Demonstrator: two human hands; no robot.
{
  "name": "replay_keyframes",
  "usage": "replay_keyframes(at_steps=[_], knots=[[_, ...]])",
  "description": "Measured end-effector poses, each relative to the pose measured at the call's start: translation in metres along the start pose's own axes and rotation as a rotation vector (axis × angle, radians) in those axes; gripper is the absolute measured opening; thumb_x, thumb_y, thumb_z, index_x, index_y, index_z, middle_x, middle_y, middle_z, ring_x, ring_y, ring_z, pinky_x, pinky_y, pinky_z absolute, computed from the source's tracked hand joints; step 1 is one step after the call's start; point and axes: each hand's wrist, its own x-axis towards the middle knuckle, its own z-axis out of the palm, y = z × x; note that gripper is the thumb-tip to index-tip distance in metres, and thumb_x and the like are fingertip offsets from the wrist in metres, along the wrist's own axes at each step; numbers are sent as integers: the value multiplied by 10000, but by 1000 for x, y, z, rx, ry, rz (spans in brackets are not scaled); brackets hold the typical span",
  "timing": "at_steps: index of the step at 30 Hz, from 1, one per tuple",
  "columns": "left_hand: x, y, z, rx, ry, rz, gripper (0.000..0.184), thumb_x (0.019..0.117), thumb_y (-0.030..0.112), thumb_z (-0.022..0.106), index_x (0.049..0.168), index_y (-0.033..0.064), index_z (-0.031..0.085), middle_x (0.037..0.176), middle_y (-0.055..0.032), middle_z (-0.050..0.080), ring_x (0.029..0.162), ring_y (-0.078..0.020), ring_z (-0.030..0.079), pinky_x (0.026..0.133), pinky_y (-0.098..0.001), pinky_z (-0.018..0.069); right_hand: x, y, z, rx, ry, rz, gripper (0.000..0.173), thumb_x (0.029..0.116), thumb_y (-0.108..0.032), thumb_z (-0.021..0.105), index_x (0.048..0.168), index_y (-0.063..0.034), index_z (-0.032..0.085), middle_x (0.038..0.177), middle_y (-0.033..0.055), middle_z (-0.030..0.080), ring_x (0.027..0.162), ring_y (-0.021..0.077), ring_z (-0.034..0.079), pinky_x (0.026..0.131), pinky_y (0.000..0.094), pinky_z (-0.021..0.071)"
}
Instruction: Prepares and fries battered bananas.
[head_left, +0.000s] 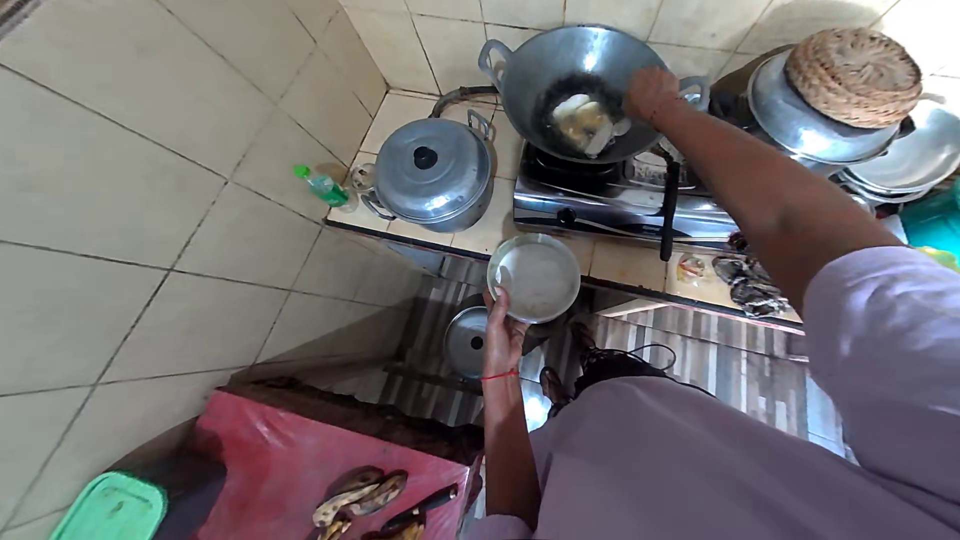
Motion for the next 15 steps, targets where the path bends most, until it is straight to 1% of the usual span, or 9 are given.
replay_keyframes(at_steps=[2,5,7,10,13,15], knots=[[1,-1,3,5,-1,1,484,1100,281,354,1559,207,221,1315,-152,576,1039,-229,677,803,-362,606,-4,0,-4,-7,1,-9,428,1011,-183,578,1258,166,569,1357,374,553,1282,544,538,949,720,442],[2,-2,8,20,1,-7,487,1105,278,342,1569,204,211,1328,-148,568,1054,-224,670,818,-357,600,-2,2,-5,-1,-14,-53,406,996,-175,597,1195,179,589,1321,390,561,1264,559,540,932,736,438],[2,-2,13,49,5,-9,470,1111,277,320,1561,190,216,1311,-144,575,1037,-214,673,813,-348,600,-4,0,-6,12,-36,-62,397,1001,-172,588,1180,182,591,1312,396,565,1259,565,543,939,740,434],[3,-3,19,43,18,-8,469,1103,270,341,1553,178,245,1284,-143,598,1009,-213,684,791,-343,604,0,-4,0,16,-52,-48,389,1008,-181,583,1183,166,594,1311,373,579,1248,538,566,926,718,453],[5,-4,24,46,16,1,484,1090,263,356,1555,186,243,1325,-140,570,1048,-216,665,816,-348,593,9,-3,12,30,-63,-90,408,1009,-185,577,1221,164,587,1328,385,562,1250,559,551,920,740,441],[6,-5,27,42,14,10,464,1090,261,357,1539,179,276,1304,-131,584,1038,-206,667,818,-341,591,9,-4,16,54,-56,-105,391,999,-150,581,1214,176,587,1331,394,555,1253,568,544,927,747,430]])
